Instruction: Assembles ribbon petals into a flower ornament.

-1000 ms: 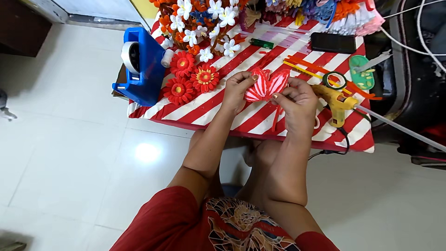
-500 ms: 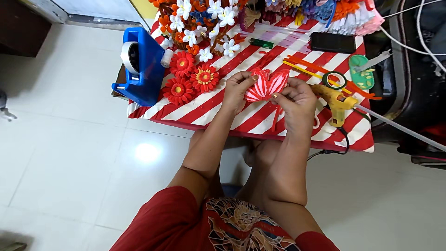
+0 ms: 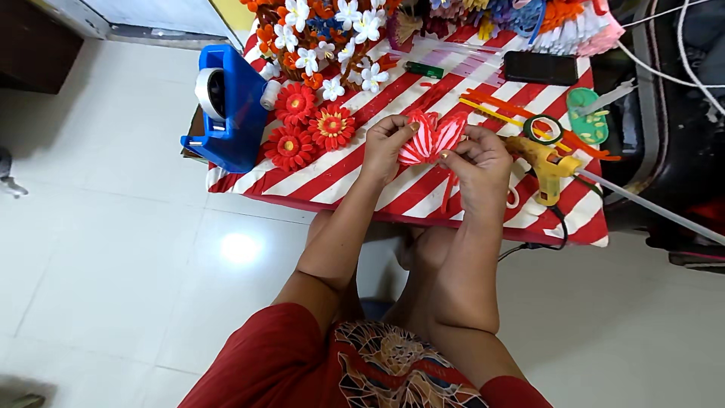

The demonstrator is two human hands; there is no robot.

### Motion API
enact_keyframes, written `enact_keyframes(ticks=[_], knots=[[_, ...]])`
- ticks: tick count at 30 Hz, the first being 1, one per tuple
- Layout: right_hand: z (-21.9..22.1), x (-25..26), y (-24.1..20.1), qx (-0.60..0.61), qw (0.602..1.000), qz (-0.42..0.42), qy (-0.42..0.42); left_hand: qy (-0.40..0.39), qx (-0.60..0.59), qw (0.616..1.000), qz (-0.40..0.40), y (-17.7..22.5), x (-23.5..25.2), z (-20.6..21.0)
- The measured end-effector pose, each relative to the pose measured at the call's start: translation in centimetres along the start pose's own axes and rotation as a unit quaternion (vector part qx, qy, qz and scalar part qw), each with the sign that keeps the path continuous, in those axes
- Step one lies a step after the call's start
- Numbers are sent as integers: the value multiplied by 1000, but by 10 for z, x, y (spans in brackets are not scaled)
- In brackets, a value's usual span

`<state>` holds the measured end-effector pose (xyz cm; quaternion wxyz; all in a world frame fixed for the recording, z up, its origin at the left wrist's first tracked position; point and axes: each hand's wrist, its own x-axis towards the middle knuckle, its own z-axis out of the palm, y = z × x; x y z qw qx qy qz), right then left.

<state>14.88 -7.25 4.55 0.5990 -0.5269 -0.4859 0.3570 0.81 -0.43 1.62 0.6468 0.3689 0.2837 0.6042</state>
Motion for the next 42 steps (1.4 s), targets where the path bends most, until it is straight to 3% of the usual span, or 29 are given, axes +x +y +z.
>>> enact_keyframes(ticks=[13, 22, 31, 42], knots=[[-1, 1, -1, 25, 1000, 12, 2, -3, -20, 1000, -1, 0, 0, 0], [1, 0, -2, 118, 991, 24, 53, -149, -211, 966, -11, -4, -2, -7], [2, 3, 1, 159, 981, 24, 107, -217, -85, 972, -9, -7, -6, -4], [5, -1, -6, 156, 981, 25, 110, -156, -38, 986, 52, -15, -13, 4]])
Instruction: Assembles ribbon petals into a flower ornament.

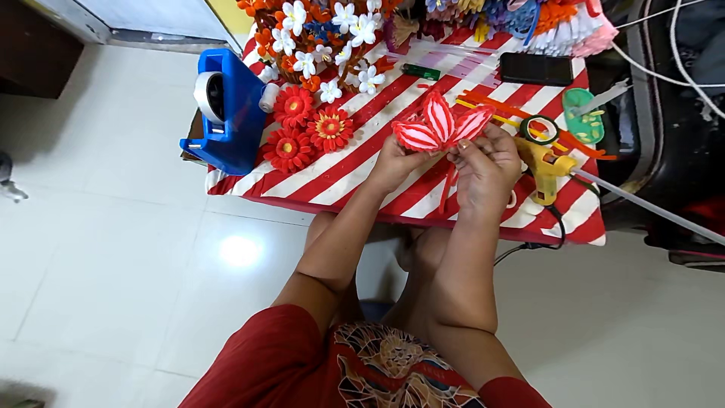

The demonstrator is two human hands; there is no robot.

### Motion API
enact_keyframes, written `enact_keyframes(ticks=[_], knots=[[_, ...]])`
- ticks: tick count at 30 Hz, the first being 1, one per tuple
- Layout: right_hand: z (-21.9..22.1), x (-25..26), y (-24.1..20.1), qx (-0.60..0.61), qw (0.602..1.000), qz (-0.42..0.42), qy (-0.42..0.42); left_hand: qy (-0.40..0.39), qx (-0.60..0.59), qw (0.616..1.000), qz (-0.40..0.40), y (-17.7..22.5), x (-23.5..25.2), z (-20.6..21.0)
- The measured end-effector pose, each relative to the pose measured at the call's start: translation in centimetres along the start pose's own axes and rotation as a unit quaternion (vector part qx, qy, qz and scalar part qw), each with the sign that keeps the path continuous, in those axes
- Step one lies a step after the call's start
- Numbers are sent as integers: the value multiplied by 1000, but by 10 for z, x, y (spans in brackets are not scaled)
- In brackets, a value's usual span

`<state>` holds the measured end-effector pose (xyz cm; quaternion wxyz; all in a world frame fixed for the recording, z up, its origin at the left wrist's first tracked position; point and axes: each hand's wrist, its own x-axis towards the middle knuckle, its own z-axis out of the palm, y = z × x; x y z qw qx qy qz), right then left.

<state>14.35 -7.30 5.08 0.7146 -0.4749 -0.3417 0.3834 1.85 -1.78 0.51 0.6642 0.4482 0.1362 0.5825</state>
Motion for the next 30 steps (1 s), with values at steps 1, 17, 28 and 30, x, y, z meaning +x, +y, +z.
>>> enact_keyframes(ticks=[1, 17, 28, 30], knots=[[0, 0, 0, 2, 1000, -1, 0, 1, 2, 1000, 5, 0, 0, 0], [3, 2, 7, 26, 1000, -13, 6, 4, 135, 982, 130, -5, -1, 3], [5, 0, 10, 19, 999, -42, 0, 14, 187, 966, 180, -10, 1, -1], [5, 1, 11, 18, 999, -49, 4, 16, 191, 966, 174, -10, 1, -1]])
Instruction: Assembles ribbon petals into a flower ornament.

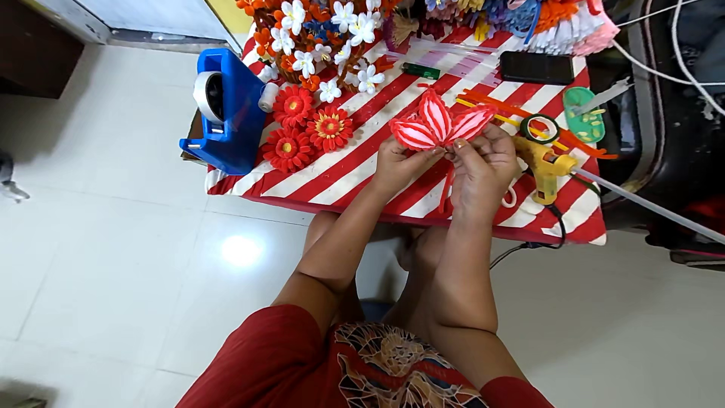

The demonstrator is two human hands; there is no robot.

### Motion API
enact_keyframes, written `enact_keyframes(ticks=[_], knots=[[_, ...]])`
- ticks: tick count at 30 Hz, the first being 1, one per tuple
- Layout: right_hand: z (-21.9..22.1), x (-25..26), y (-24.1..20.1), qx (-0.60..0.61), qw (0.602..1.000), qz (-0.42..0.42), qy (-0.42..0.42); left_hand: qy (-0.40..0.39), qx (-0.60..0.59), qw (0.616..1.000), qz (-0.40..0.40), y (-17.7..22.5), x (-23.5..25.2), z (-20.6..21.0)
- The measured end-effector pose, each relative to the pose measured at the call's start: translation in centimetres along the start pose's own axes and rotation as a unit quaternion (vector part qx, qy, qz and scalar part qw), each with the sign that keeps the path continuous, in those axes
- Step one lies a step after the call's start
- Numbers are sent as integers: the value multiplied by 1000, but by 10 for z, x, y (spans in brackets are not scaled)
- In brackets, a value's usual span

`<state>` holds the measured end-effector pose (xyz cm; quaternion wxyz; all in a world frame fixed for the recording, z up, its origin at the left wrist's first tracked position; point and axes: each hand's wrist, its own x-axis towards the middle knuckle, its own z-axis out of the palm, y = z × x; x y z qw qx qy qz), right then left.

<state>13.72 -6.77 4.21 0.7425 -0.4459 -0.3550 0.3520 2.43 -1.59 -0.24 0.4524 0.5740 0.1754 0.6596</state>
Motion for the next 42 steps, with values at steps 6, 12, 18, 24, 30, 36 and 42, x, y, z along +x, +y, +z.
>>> enact_keyframes(ticks=[6, 12, 18, 24, 30, 36, 42], knots=[[2, -6, -5, -22, 1000, -12, -17, 4, -26, 999, -26, -2, 0, -2], [3, -6, -5, -12, 1000, -18, -20, 8, -66, 997, -43, 0, -1, 1], [3, -6, -2, -5, 1000, -23, -18, -4, -63, 997, -49, 0, -1, -1], [3, -7, -4, -7, 1000, -22, -9, -30, -58, 997, -50, 0, 1, -7], [4, -7, -3, 2, 1000, -21, -14, -27, -71, 996, -46, 1, 1, -3], [6, -6, -2, 2, 1000, -24, -6, -36, -99, 991, -82, 2, 1, -3], [8, -8, 0, 9, 999, -39, -4, -55, -198, 968, -141, 5, 1, -2]])
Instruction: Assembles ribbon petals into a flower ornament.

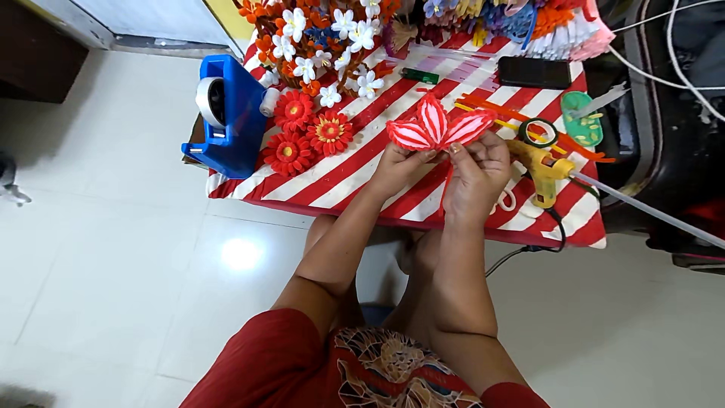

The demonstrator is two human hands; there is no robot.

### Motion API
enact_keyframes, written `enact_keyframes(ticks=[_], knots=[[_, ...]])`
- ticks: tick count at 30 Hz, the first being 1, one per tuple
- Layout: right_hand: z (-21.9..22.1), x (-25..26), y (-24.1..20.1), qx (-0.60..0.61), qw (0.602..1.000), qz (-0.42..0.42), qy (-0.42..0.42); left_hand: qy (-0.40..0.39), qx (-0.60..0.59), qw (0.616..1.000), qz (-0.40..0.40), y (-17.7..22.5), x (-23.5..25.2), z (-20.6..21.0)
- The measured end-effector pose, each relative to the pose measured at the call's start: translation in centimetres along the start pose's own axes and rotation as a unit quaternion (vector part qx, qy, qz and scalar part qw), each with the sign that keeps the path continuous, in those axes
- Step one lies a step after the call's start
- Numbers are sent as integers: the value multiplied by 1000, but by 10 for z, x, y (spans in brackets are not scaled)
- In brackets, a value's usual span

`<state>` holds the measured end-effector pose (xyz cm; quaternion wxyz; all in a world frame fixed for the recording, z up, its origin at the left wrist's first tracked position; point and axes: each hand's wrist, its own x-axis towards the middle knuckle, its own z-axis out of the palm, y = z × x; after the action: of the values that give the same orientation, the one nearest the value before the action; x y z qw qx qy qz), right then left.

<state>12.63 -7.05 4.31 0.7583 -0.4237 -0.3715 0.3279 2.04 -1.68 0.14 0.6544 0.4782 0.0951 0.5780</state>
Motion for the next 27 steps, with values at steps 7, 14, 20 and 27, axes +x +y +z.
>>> enact_keyframes(ticks=[7, 14, 20, 27], knots=[[4, -3, 0, 17, 1000, 2, 5, -13, -62, 997, -46, 4, 2, -1], [6, -6, 2, 34, 999, -13, -14, -10, -111, 993, -31, 5, 2, -2], [9, -8, -1, 33, 999, -4, -24, -8, -115, 993, -12, 4, 1, -3], [4, -3, 0, 51, 998, 5, -45, 8, -39, 998, 39, 2, 1, -2]])
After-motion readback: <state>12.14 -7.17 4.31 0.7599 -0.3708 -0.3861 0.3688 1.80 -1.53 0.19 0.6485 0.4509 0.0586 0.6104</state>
